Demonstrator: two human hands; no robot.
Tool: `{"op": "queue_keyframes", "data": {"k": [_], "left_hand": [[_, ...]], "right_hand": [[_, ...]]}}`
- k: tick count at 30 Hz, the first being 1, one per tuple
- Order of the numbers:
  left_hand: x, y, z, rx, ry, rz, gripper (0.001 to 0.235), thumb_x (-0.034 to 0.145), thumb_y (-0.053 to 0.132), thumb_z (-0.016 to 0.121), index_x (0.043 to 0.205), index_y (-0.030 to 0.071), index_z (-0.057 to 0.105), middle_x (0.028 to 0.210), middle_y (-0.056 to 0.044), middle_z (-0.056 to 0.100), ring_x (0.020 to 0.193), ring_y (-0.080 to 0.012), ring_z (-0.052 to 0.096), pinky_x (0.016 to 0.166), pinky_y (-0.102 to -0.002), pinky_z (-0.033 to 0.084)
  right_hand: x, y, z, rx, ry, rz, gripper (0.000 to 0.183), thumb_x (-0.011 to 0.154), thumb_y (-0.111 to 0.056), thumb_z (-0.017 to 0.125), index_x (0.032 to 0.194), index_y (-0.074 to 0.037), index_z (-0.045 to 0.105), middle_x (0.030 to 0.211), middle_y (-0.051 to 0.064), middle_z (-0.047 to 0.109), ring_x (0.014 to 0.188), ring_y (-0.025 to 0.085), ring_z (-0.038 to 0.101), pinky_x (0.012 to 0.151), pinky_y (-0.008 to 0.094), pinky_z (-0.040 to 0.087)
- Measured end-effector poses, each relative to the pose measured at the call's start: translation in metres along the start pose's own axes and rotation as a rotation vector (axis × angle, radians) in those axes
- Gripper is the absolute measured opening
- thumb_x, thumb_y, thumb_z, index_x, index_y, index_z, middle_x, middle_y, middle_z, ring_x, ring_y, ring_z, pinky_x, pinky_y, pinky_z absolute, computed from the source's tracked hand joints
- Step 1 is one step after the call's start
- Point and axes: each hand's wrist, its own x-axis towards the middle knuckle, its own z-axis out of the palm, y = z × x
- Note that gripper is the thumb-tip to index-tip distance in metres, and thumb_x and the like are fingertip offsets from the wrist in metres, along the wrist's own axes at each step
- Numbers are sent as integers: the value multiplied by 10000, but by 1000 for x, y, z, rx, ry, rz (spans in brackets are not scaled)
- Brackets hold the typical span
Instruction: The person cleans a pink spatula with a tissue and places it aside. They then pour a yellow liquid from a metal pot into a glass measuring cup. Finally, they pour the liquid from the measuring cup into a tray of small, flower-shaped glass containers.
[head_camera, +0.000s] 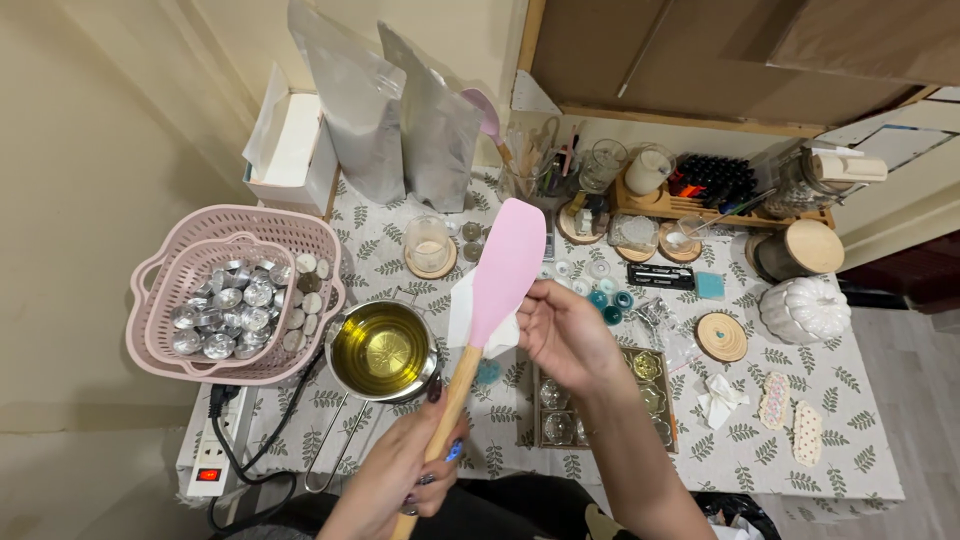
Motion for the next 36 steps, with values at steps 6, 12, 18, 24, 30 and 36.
{"op": "queue_keyframes", "data": {"k": [6,12,18,24,30,36], "left_hand": [[-7,10,-6,42,-83,-29,476,1073,475,375,887,58,512,527,45,291,356,-70,256,320,-261,180],[-21,14,-7,10,-71,-92,485,1078,486,359,894,63,507,550,56,312,361,-54,240,330,-239,190],[-34,25,-15,-7,201,72,595,1035,560,314,878,49,574,461,41,270,300,-88,213,296,-272,193],[-20,10,1,24,-35,-32,493,1064,492,336,860,73,497,511,49,293,339,-63,248,326,-243,207],[-18,9,-6,76,-1,-53,504,1061,501,338,852,81,521,513,45,292,358,-64,247,338,-251,198],[-27,-6,-26,103,10,-201,523,1050,532,328,828,90,498,512,58,254,349,-67,227,341,-251,189]], "right_hand": [[2,-36,-4,-164,109,-112,262,1042,-51,408,1032,145,582,848,200,722,707,214,737,649,296,637],[6,-65,-11,-100,103,-233,227,1077,-45,442,1103,132,583,931,190,708,794,201,738,711,290,640],[5,-81,-11,-224,251,-401,256,1060,-87,428,1176,96,564,1005,148,706,894,187,734,830,321,640],[7,-14,-5,-145,-12,-75,313,1062,-90,384,1198,143,542,978,178,718,820,189,735,726,302,631],[11,-28,-1,-125,54,-88,332,1047,-34,371,1195,199,555,943,186,704,779,188,738,724,290,640],[10,-51,-7,-151,163,-238,258,1047,-58,421,1157,119,573,994,175,708,832,182,736,754,281,638]]}}
